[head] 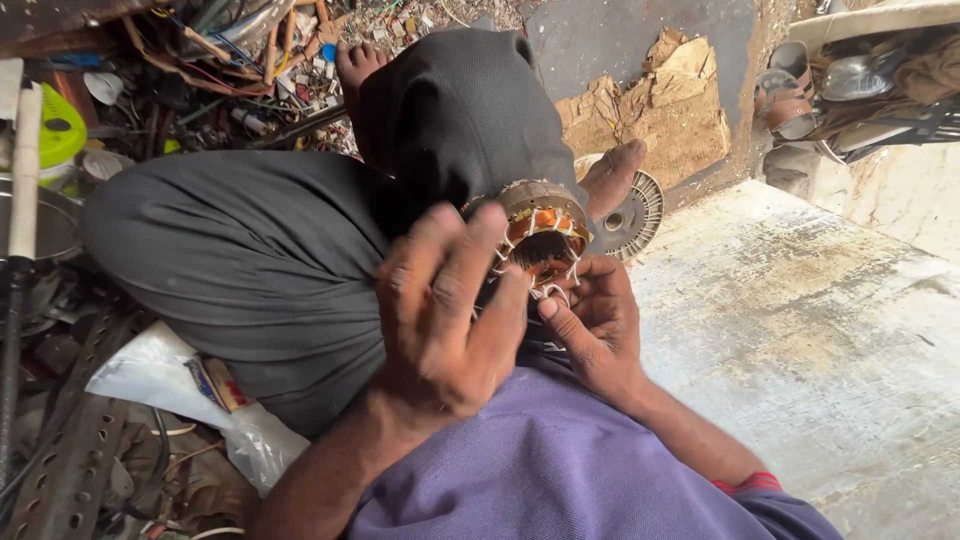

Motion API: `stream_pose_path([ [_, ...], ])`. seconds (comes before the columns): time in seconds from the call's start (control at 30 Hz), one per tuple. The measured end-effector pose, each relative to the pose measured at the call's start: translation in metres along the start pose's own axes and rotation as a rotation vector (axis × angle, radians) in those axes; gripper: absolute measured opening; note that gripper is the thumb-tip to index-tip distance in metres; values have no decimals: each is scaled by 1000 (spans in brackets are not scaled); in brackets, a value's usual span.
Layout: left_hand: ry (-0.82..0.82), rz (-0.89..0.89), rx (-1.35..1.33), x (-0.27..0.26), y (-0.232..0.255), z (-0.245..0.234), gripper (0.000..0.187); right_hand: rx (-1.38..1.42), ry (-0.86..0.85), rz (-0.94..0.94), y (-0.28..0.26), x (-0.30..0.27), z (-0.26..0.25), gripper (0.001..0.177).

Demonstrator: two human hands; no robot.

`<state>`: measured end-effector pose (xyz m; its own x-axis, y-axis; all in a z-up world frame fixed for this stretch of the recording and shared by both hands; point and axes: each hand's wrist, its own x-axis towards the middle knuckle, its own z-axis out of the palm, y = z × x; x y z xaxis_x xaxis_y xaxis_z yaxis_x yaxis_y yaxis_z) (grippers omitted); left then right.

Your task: The person sits cross-legged and winds white thread around the copper windings of a motor stator, securing the coils in place. The person repeatedly wraps the thread around the stator and tucks it into the slots.

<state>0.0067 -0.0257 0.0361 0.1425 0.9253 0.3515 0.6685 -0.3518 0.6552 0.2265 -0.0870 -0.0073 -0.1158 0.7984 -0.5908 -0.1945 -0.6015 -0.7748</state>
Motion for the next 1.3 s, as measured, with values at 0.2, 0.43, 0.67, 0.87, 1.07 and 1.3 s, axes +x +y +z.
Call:
stream_pose_path([
  [0.2,-312,-284,-527,-11,17,6,16,102,23,153,-13,9,-6,37],
  [0.43,-415,-221,-481,-25,24,22,16,193,-122,147,-26,23,-8,52],
  [0.67,-250,-320,-728,-10,24,5,18,77,76,309,-35,26,1,61],
  [0.87,-345,-206,-429,-6,21,-1,20,217,-110,213,-38,25,-3,60],
  [1.07,-487,-242,-510,-6,22,10,16,103,-120,256,-33,19,-12,58],
  [1.3,-456,-247,-643,-10,13,4,17,66,-255,176,-34,19,-10,57],
])
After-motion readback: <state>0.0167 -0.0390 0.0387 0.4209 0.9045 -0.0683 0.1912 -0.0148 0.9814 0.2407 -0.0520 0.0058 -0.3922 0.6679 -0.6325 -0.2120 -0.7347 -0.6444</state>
